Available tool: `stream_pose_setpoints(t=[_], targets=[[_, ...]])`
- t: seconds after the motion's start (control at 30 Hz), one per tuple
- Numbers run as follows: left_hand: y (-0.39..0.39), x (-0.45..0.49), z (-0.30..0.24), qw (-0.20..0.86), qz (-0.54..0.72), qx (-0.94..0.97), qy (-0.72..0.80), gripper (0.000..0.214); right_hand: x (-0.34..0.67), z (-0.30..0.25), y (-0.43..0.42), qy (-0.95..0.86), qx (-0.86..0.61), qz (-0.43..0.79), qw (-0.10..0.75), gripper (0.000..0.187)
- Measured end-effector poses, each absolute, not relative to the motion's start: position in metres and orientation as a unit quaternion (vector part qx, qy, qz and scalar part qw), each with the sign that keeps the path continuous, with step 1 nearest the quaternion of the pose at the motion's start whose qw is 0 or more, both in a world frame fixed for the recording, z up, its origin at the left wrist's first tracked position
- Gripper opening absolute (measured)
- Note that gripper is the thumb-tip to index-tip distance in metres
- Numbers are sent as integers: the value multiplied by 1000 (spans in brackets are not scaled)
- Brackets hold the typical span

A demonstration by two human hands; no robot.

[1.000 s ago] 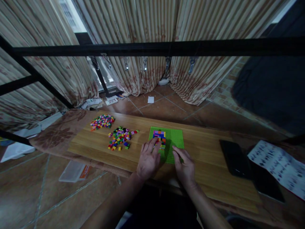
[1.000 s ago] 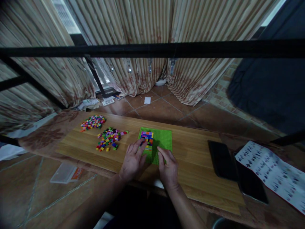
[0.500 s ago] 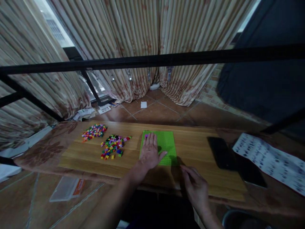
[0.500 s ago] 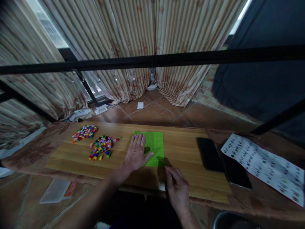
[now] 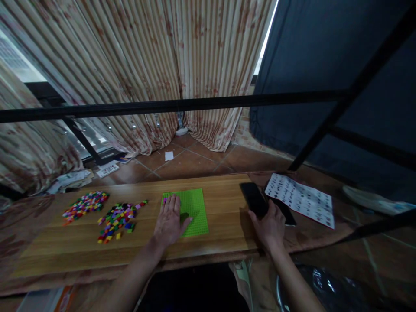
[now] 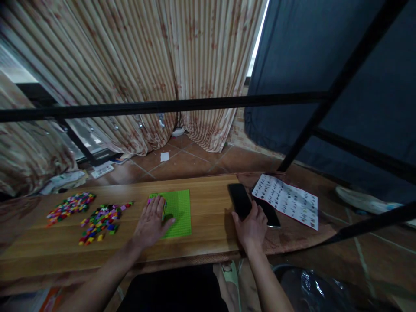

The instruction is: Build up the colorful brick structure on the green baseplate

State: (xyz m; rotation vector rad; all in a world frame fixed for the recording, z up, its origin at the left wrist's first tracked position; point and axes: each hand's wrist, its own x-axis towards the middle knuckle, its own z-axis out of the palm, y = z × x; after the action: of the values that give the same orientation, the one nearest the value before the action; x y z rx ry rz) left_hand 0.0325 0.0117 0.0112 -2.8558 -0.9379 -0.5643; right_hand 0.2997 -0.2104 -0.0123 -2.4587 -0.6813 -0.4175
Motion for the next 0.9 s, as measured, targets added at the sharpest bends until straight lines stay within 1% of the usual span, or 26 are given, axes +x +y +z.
stream_pose_setpoints(t=[0.1,0.2,0.33,0.4,0.47,0.53,0.57,0.6,0.67,0.7,0.73,0.77,0.8,0.83,0.9], targets=[[11,34,13,32,-182,-935,-304,81,306,-19,-202,-239,-937,-107,229,92],[13,35,13,18,-189,-933,-305,79,309,-20,-197,-234,-946,-81,208,90],[11,35,19,0,-211,-924,-319,78,311,-7,-199,-240,-949,-84,186,89],[0,36,28,-20,-235,-917,-322,77,313,5,-203,-245,-948,-84,183,90],[-21,40,40,-75,-265,-907,-319,76,313,17,-208,-237,-947,-61,207,94],[-52,49,46,-191,-284,-880,-329,70,307,25,-215,-214,-939,-10,269,99],[-69,55,47,-277,-285,-851,-343,67,301,25,-218,-199,-928,19,315,101],[-86,61,46,-384,-266,-812,-349,65,291,24,-221,-185,-910,51,368,100],[-117,73,41,-612,-209,-674,-357,63,261,15,-228,-168,-850,115,486,91],[-129,78,39,-704,-195,-583,-356,65,242,10,-232,-160,-815,169,531,84],[-138,81,38,-774,-192,-494,-346,67,222,5,-235,-158,-772,218,576,78],[-145,82,39,-824,-197,-420,-325,68,202,1,-238,-156,-743,252,601,75],[-149,82,41,-858,-207,-362,-300,67,182,-1,-241,-164,-736,264,601,75],[-151,80,45,-881,-217,-318,-276,67,164,-1,-244,-181,-747,255,587,79],[-152,71,56,-910,-225,-258,-234,66,136,2,-247,-228,-783,180,550,90]])
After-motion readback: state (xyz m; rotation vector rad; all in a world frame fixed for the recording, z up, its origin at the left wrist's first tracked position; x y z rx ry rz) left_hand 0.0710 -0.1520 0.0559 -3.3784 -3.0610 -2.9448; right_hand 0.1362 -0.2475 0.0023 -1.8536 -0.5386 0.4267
